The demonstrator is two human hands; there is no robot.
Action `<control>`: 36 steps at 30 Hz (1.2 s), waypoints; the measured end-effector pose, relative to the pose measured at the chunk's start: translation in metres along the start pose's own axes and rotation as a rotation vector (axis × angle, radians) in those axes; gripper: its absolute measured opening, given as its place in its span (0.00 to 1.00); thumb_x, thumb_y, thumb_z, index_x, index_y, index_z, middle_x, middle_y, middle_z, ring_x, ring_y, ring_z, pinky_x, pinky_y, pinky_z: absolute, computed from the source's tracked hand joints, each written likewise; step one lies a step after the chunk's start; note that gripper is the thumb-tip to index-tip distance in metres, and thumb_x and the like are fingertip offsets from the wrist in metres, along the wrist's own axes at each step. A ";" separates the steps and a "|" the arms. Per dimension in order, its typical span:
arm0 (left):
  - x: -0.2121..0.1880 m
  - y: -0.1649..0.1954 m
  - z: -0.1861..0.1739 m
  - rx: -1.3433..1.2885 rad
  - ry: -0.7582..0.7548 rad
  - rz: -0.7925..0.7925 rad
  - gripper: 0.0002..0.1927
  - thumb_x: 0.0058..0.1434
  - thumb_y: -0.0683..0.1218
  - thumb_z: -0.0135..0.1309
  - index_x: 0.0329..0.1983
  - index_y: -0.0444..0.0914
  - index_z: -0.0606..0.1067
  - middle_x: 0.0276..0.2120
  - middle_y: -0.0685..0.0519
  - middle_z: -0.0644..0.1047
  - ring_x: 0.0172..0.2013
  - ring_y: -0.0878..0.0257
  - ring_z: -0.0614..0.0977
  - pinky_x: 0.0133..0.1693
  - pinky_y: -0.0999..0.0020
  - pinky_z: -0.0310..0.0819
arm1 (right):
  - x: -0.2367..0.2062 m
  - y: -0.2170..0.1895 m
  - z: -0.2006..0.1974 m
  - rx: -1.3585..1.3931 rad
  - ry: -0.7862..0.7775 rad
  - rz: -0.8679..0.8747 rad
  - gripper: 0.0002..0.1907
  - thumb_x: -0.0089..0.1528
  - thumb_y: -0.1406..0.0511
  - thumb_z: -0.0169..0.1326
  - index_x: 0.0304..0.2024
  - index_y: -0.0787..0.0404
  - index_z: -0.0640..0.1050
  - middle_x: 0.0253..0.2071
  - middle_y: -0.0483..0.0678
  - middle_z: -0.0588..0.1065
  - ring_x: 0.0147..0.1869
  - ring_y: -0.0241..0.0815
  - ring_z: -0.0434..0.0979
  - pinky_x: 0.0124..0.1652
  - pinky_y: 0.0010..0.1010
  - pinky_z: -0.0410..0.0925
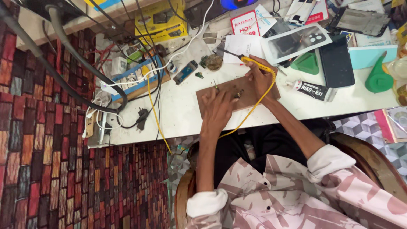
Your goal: The person uses a soldering iron and tweezers to solder small electronic components on a wooden board. They repeatedly apply solder to the component leads and clean the iron tip on a sponge.
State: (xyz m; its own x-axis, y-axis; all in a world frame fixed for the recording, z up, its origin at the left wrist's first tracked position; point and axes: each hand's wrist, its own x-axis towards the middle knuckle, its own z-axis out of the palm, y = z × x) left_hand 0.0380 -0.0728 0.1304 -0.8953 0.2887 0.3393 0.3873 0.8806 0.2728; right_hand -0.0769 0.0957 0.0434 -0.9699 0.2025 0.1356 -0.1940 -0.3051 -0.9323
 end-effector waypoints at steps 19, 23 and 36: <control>0.006 -0.033 0.050 -0.086 0.125 0.140 0.11 0.63 0.44 0.55 0.46 0.35 0.79 0.54 0.39 0.76 0.54 0.45 0.77 0.61 0.45 0.62 | -0.006 -0.014 0.004 -0.015 -0.016 -0.001 0.16 0.69 0.64 0.58 0.57 0.66 0.79 0.41 0.48 0.82 0.32 0.28 0.77 0.31 0.18 0.67; 0.009 -0.040 0.047 -0.106 0.207 0.206 0.15 0.65 0.42 0.55 0.54 0.31 0.75 0.51 0.41 0.77 0.55 0.46 0.77 0.60 0.49 0.65 | -0.003 -0.010 0.006 -0.005 0.000 -0.021 0.17 0.69 0.64 0.59 0.57 0.66 0.79 0.40 0.47 0.81 0.31 0.28 0.75 0.30 0.18 0.67; 0.020 -0.021 0.019 0.089 0.043 0.070 0.17 0.57 0.45 0.59 0.47 0.32 0.78 0.45 0.41 0.78 0.47 0.48 0.80 0.52 0.51 0.66 | 0.000 -0.010 0.004 0.008 0.003 -0.016 0.16 0.69 0.65 0.59 0.57 0.66 0.79 0.41 0.46 0.81 0.31 0.27 0.74 0.30 0.18 0.66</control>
State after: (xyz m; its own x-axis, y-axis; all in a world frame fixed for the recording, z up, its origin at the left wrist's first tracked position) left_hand 0.0082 -0.0781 0.1144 -0.8558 0.3359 0.3935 0.4259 0.8892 0.1672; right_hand -0.0752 0.0951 0.0538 -0.9663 0.2097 0.1492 -0.2104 -0.3097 -0.9273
